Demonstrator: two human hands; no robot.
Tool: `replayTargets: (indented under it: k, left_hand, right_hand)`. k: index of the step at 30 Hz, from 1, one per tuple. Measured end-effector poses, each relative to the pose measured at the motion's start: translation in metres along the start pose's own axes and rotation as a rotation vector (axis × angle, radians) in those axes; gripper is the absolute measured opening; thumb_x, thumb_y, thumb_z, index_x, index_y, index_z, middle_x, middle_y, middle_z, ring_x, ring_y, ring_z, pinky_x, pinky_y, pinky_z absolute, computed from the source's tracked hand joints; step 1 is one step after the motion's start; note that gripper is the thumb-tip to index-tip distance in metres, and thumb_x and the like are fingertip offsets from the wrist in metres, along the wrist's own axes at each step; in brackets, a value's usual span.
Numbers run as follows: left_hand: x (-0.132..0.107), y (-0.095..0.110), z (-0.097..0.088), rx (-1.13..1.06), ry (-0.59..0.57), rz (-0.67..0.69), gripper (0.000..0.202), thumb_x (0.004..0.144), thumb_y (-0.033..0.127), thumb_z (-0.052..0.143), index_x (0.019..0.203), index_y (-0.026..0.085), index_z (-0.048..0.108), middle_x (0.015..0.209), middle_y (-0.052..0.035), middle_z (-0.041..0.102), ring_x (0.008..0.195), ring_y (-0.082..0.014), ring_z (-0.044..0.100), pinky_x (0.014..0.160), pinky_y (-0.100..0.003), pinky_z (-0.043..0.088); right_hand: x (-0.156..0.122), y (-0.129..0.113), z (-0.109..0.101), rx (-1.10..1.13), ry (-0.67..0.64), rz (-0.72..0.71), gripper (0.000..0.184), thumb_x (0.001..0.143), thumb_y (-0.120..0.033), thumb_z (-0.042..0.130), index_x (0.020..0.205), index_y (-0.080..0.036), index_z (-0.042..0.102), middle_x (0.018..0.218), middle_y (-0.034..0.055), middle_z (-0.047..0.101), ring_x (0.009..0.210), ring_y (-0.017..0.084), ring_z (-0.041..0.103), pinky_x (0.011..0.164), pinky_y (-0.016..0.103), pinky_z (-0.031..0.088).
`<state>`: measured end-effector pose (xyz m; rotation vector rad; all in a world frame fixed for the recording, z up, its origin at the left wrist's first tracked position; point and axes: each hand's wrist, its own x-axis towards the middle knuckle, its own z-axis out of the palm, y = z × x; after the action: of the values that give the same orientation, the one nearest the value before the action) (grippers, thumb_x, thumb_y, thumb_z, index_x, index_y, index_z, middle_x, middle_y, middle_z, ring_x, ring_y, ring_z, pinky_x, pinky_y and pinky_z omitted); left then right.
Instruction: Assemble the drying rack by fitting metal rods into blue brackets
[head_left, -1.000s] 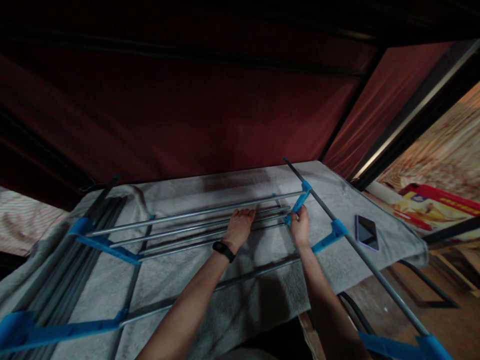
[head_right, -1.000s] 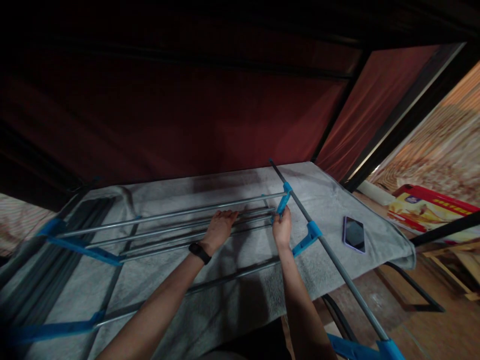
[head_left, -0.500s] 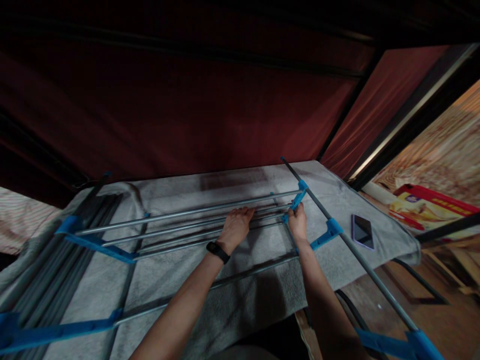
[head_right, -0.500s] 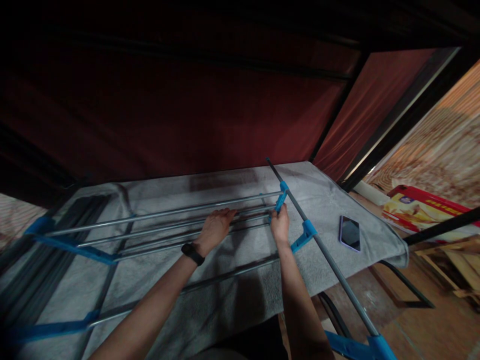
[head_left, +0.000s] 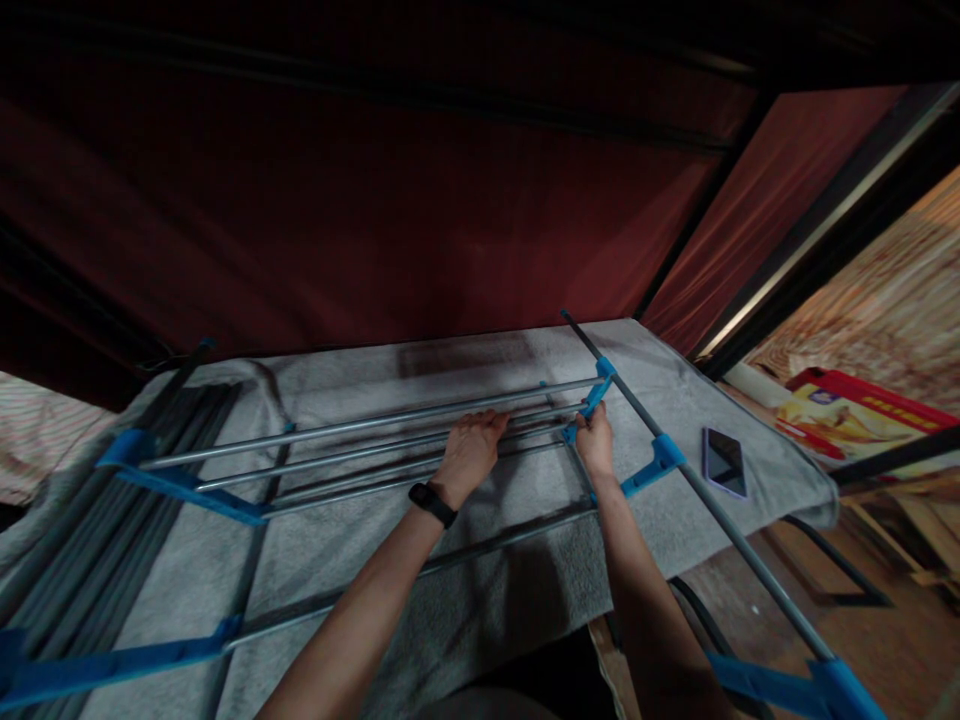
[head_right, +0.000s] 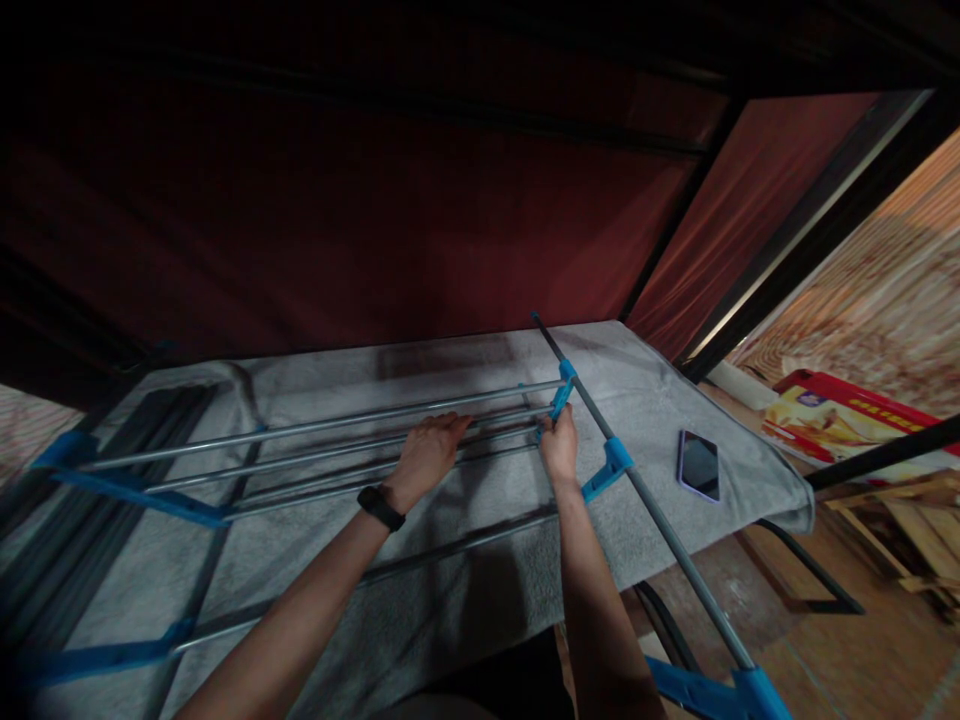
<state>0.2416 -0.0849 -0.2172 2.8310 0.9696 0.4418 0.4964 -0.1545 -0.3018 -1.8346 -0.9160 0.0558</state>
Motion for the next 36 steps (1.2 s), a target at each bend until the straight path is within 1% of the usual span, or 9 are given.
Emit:
replayTargets:
  k: [4,15,20,24,31,36]
  left_hand:
    - [0.001,0.001,-0.003,-0.024,0.001,-0.013,0.044,0.1,0.008,0.043,0.135,0.021,0.067,0.12,-0.011,0.073,0.11,-0.0231,0.068,0.101,-0.036,0.049]
    - [0.001,0.002,-0.008,-0.028,-0.027,-0.024,0.043,0.1,0.009,0.045,0.135,0.022,0.067,0.121,-0.0099,0.074,0.111,-0.0222,0.069,0.102,-0.035,0.049]
    - [0.003,0.001,-0.009,-0.026,-0.046,-0.036,0.045,0.099,0.008,0.046,0.136,0.022,0.067,0.12,-0.0096,0.074,0.11,-0.0224,0.07,0.1,-0.035,0.051]
    - [0.004,0.0,-0.008,-0.021,-0.05,-0.012,0.045,0.099,0.007,0.045,0.136,0.022,0.066,0.121,-0.0084,0.074,0.109,-0.0221,0.07,0.099,-0.035,0.051]
    - [0.005,-0.001,-0.009,-0.042,-0.079,-0.007,0.047,0.097,0.005,0.046,0.137,0.019,0.065,0.123,-0.0096,0.075,0.115,-0.0214,0.069,0.102,-0.033,0.05]
    - [0.004,-0.002,-0.006,-0.036,-0.069,0.001,0.045,0.1,0.008,0.044,0.138,0.02,0.065,0.121,-0.0107,0.075,0.113,-0.0213,0.07,0.101,-0.033,0.05]
  right_hand:
    - [0.0,0.0,0.0,-0.014,0.0,0.001,0.032,0.084,-0.035,0.046,0.111,-0.022,0.055,0.094,0.0071,0.066,0.087,0.025,0.061,0.086,0.039,0.05]
    - [0.0,-0.002,0.0,-0.047,-0.013,0.002,0.03,0.084,-0.037,0.045,0.109,-0.022,0.053,0.09,0.007,0.065,0.084,0.025,0.06,0.08,0.037,0.048]
    - [-0.001,-0.001,0.0,-0.047,-0.021,-0.004,0.031,0.084,-0.037,0.044,0.109,-0.022,0.052,0.091,0.0065,0.064,0.084,0.024,0.058,0.081,0.037,0.047]
    - [-0.001,-0.002,0.0,-0.05,-0.021,0.001,0.031,0.084,-0.037,0.044,0.11,-0.022,0.052,0.091,0.0063,0.063,0.085,0.024,0.058,0.082,0.037,0.046]
    - [-0.003,-0.007,-0.001,-0.077,-0.021,0.018,0.024,0.085,-0.036,0.045,0.104,-0.023,0.052,0.08,0.0023,0.059,0.077,0.023,0.056,0.074,0.034,0.044]
    - [-0.007,-0.013,0.001,-0.118,0.0,0.038,0.024,0.087,-0.033,0.044,0.106,-0.022,0.052,0.079,0.0033,0.059,0.075,0.023,0.055,0.071,0.033,0.042]
